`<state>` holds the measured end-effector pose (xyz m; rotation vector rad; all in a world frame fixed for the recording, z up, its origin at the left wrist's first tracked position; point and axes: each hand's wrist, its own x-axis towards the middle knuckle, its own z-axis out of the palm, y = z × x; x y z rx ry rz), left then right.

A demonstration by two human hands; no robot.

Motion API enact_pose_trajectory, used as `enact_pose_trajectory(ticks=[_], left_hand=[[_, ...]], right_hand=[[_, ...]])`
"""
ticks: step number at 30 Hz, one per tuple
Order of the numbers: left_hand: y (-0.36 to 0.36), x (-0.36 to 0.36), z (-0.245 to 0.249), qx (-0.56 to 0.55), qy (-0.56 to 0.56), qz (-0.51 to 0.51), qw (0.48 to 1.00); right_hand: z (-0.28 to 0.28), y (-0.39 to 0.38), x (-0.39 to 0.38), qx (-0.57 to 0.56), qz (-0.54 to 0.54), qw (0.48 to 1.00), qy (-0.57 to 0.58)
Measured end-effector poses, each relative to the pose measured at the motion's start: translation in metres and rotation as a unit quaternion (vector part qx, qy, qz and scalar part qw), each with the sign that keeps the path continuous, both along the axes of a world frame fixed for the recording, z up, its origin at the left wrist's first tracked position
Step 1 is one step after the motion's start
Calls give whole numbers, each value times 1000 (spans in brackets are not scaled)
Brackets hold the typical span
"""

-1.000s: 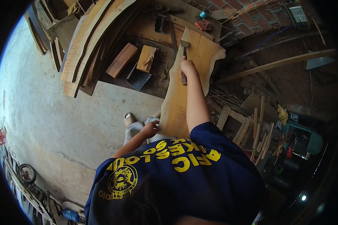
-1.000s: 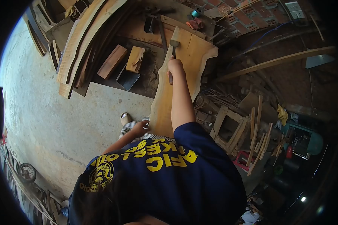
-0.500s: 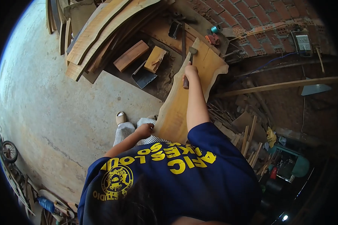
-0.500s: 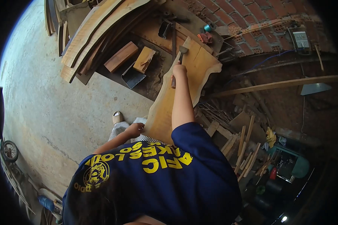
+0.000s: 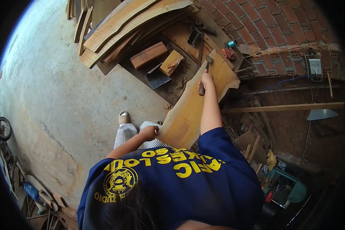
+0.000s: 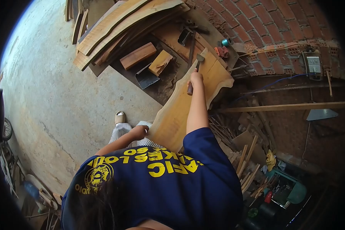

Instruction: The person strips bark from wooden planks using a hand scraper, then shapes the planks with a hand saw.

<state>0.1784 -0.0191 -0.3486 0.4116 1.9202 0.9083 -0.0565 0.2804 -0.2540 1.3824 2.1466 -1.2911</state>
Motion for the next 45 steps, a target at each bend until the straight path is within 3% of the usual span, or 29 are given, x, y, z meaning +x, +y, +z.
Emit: enact_pose_trajectory(ticks=[4, 10, 16, 19, 25, 32, 38, 45], left_hand=[[-4, 0, 4, 6, 0, 5, 1000], [-4, -1, 32, -32, -14, 22, 999], [-6, 2, 31, -40, -16, 29, 999], [-6, 0, 28, -32, -25, 32, 999], [-10, -4, 5, 17, -16, 10, 1000], [-11, -4, -9, 39, -39, -6, 998], [-10, -13, -3, 50, 4, -41, 998], [-7, -24, 8, 38, -22, -52, 998]], right_hand=[[-10, -20, 27, -10, -17, 1000, -8], [-8, 28, -42, 32, 1, 999, -1], [0, 56, -77, 67, 32, 992, -100], [-7, 42, -54, 37, 10, 999, -36], [-21, -22, 56, 53, 38, 996, -67], [2, -115, 196, 62, 86, 990, -97], [-16, -101, 189, 98, 95, 986, -95], [-56, -105, 205, 159, 102, 980, -68]])
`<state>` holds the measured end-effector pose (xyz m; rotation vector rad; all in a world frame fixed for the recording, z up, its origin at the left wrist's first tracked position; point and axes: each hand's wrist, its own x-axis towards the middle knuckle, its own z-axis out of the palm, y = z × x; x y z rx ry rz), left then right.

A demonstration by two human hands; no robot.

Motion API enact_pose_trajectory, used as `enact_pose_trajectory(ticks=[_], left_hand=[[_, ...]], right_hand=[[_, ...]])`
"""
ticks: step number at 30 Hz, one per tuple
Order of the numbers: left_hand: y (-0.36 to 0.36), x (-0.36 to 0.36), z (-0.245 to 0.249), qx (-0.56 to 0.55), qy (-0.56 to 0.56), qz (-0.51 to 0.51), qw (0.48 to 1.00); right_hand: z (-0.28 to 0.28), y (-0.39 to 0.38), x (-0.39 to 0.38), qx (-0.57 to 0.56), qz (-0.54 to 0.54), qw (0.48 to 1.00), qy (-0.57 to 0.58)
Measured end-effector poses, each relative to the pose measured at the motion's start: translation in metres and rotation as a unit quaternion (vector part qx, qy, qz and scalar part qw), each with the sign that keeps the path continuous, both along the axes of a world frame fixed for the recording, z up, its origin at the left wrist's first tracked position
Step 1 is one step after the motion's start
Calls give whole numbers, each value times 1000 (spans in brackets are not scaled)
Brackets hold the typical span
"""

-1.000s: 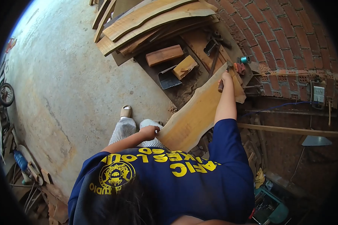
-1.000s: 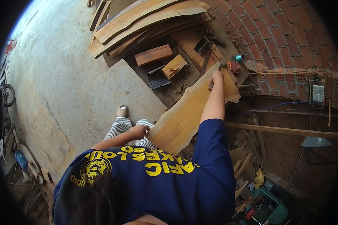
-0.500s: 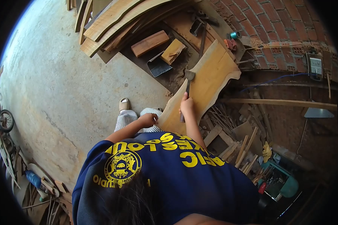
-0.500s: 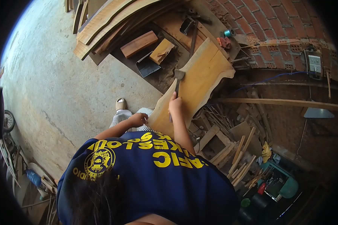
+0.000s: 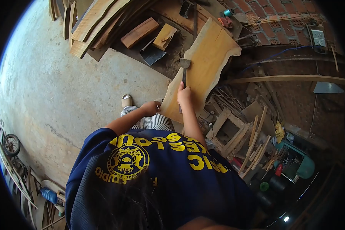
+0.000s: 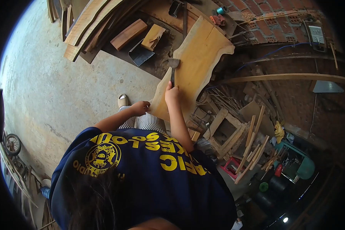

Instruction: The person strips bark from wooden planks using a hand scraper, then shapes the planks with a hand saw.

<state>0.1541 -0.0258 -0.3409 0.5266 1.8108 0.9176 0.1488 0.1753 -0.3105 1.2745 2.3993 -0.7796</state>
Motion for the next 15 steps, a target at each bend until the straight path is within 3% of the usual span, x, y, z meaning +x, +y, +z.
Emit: enact_pose_trajectory(ticks=[2, 4, 10, 13, 15], left_hand=[[0, -2, -1, 10, 4, -12, 1000], [0, -3, -3, 19, 9, -18, 1000], [-3, 4, 0, 2, 38, 12, 999], [-4, 1, -3, -9, -4, 55, 998], [-4, 0, -5, -8, -19, 56, 998]], right_hand=[[-8, -7, 18, 14, -6, 1000, 8], [20, -24, 30, 97, 74, 992, 23], [26, -19, 0, 84, 68, 993, 37], [21, -18, 2, 89, 54, 994, 15], [14, -17, 7, 28, 25, 999, 11]])
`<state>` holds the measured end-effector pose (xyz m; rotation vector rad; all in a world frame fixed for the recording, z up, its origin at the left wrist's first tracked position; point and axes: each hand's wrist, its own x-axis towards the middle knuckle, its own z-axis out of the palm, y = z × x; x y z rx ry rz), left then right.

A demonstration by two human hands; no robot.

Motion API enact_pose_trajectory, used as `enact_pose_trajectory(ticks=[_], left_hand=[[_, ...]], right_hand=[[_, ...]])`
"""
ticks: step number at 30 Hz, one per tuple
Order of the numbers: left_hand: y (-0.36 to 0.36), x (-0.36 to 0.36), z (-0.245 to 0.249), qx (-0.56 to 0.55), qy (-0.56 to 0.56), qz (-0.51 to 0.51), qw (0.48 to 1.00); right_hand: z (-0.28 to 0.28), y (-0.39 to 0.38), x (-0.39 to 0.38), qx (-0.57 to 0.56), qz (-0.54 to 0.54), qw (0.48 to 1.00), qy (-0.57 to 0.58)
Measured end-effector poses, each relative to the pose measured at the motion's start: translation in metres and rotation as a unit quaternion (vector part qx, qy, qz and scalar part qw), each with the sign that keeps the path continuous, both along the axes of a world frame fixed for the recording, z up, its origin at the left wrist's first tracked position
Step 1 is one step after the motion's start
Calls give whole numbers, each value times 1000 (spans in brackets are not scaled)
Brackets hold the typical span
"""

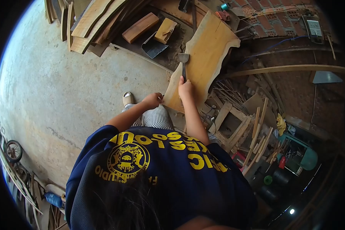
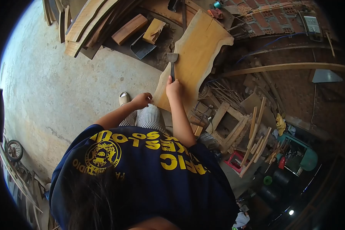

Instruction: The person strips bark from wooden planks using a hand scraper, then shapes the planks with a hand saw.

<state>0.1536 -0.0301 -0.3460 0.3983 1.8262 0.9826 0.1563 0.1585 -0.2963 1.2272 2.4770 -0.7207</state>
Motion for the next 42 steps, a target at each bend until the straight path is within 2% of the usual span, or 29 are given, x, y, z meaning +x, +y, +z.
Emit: enact_pose_trajectory(ticks=[3, 4, 5, 7, 12, 18, 23, 31, 36, 38, 42], left_hand=[[-3, 1, -1, 1, -1, 4, 1000], [-4, 1, -1, 8, -14, 11, 1000], [-5, 2, -1, 16, -28, 19, 999], [-7, 5, -2, 20, -39, 20, 999], [-6, 7, 0, 20, -50, 24, 998], [-4, 4, 9, -28, 44, -23, 998], [-4, 2, 11, -22, 54, 4, 998], [-3, -4, 4, -26, 52, -7, 998], [-5, -4, 3, -21, 44, -5, 999], [-9, -9, 11, -26, 68, -55, 996], [-20, 1, 0, -42, 89, -123, 988]], right_hand=[[-10, -16, 32, -25, -32, 999, 11], [-1, -27, 46, 39, 20, 998, 40], [16, -38, 54, 25, 20, 999, 8], [13, -47, 67, 31, 28, 999, -26], [26, -39, 23, 43, 7, 999, -17], [36, -29, -25, 78, 6, 996, -42], [24, -37, -11, 62, -18, 997, -41], [16, -80, 79, 26, 10, 1000, -3], [3, -60, 49, 39, -6, 999, 29], [-12, -43, 25, 11, -68, 997, 18], [-7, -41, 10, 28, -53, 998, 11]])
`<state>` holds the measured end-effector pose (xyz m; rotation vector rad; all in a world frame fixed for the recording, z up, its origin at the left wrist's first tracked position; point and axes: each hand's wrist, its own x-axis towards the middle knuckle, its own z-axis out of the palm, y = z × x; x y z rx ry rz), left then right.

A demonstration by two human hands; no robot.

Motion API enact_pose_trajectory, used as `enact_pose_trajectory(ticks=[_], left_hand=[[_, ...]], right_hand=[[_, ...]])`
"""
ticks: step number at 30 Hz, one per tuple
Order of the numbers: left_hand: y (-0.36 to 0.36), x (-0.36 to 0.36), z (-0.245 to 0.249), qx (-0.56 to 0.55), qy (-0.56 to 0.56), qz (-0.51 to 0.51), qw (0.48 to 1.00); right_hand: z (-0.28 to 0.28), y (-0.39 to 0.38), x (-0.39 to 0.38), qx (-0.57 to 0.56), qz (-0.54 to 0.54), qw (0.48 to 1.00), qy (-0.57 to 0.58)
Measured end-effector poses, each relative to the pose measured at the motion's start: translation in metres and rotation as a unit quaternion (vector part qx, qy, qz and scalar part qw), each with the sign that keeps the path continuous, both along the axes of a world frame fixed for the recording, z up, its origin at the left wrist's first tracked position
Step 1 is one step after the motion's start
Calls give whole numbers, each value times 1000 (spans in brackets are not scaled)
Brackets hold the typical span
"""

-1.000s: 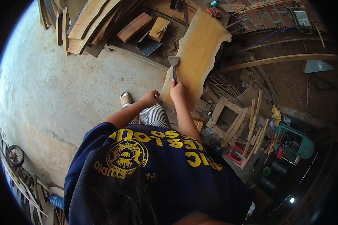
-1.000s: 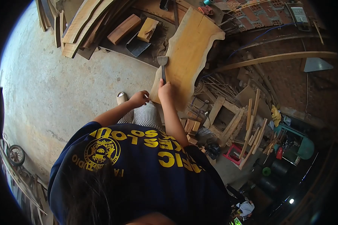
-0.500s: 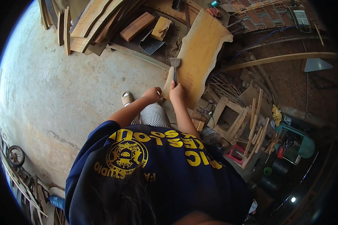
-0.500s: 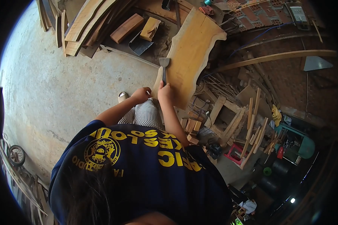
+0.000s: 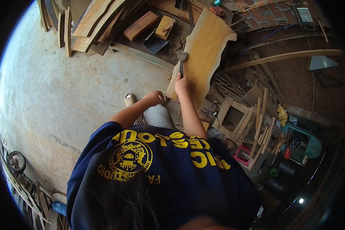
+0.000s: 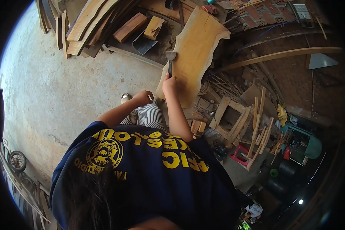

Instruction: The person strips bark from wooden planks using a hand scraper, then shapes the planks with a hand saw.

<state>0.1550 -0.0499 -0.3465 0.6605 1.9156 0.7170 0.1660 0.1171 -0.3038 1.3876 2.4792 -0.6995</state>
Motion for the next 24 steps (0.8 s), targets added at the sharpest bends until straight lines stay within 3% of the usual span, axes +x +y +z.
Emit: enact_pose_trajectory(ticks=[3, 6, 8, 9, 12, 15, 17, 18, 20, 21, 24], left_hand=[[-3, 11, -7, 59, -55, 48, 996], [4, 7, 8, 69, -109, 113, 985], [10, 5, 0, 75, -149, 168, 972], [11, 1, 1, 75, -150, 169, 971], [7, -6, 1, 51, -171, 99, 979], [2, 0, -11, 57, -121, 20, 991], [-2, 7, -14, 74, -84, 72, 991], [-2, 8, -9, 74, -83, 66, 992], [0, 10, 4, 101, -170, 164, 966], [4, 8, 8, 102, -171, 163, 966], [13, 0, 6, 102, -173, 128, 971]], right_hand=[[-16, -8, 25, 68, 34, 997, 34], [-19, -18, 53, 3, 25, 1000, -1], [20, -25, 42, -22, 18, 1000, -3], [35, -28, 37, -50, 10, 999, -4], [9, -7, 14, -79, -30, 995, 43], [21, 2, -10, -74, -29, 996, 31], [19, -1, -5, -73, -33, 996, 30], [3, -1, 6, -16, 0, 999, 43], [-7, -11, 31, 51, 48, 996, 53], [-2, -18, 42, -34, 9, 999, 25], [-36, -24, 71, -20, 18, 999, 45]])
